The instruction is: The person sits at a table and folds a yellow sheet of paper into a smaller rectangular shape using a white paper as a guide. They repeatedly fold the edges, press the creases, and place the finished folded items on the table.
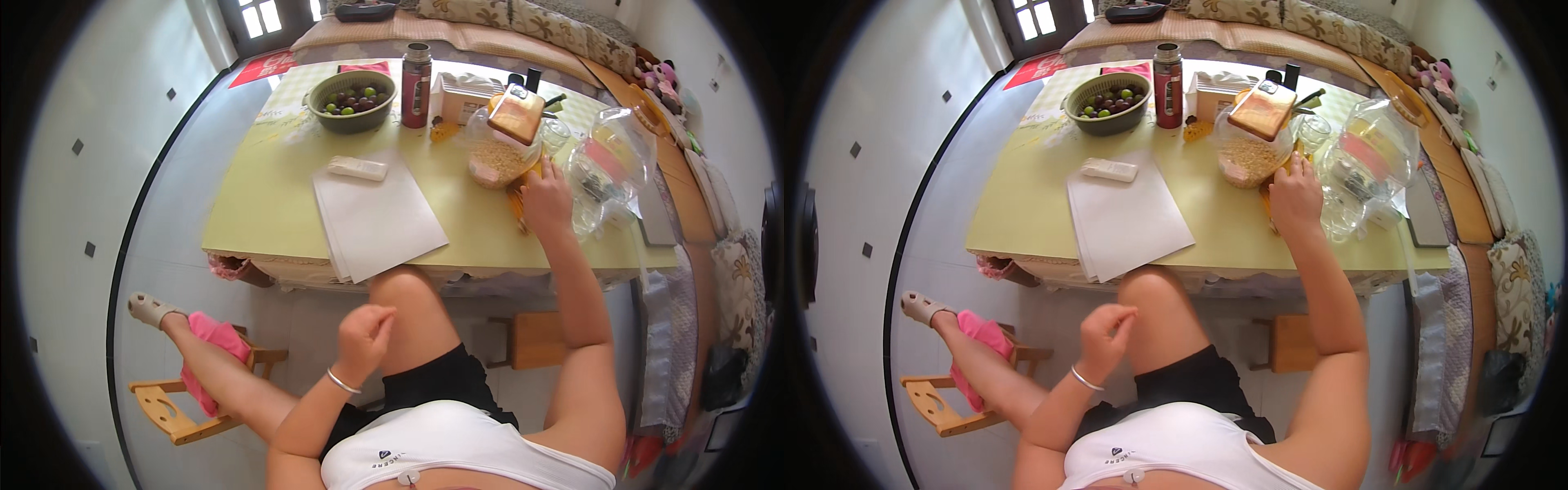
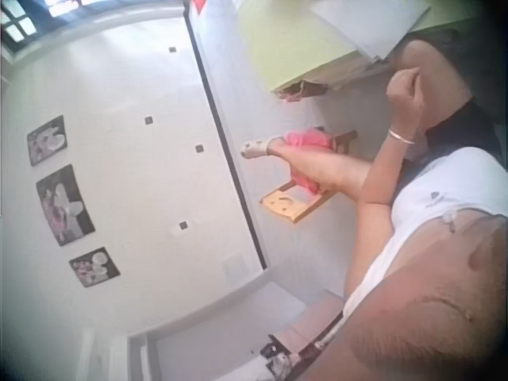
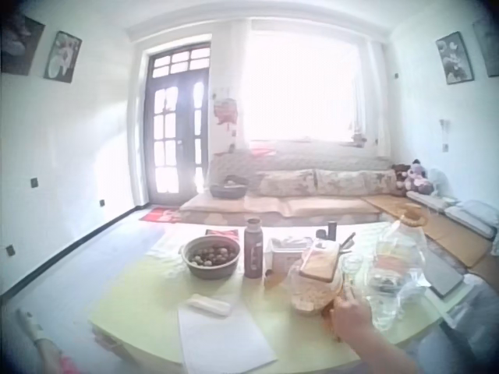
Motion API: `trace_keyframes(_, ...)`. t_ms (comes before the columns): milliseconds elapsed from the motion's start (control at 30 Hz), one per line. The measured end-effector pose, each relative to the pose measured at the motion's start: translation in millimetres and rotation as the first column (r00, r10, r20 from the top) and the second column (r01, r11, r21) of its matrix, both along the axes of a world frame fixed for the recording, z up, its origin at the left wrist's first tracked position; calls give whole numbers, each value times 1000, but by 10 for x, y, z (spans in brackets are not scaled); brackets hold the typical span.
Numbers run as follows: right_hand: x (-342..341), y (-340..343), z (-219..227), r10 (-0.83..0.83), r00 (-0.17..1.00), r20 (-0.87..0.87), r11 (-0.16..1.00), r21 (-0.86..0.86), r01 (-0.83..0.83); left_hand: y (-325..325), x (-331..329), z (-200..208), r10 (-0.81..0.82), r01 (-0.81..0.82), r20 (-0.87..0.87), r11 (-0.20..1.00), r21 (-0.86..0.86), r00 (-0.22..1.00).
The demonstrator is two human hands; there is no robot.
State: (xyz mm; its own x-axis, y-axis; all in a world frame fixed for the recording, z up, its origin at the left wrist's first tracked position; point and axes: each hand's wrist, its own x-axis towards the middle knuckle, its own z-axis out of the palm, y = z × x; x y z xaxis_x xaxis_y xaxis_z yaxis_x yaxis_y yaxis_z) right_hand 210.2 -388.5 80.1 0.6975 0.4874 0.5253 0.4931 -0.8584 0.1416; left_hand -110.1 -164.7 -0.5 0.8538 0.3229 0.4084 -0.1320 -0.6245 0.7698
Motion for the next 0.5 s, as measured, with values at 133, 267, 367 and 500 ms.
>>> trace_keyframes(133, -233, 174, -113, 337, 941, 7, 926, 175, -333, 255, 282, 308, 113, -139, 111, 953, 269, 987)
trace_keyframes(267, -366, 308, -124, 356, 932, 68, 908, 209, -362, 312, 355, 290, 100, -136, 131, 944, 300, 986)
trace_keyframes(367, -303, 215, -105, 128, 987, 93, 934, 323, -152, 236, 267, 159, 49, -77, 102, 954, 291, 994)
trace_keyframes(500, 62, -86, 20, -179, 983, -26, 928, 329, 178, 141, 181, -18, 37, -45, 42, 973, 227, 998)
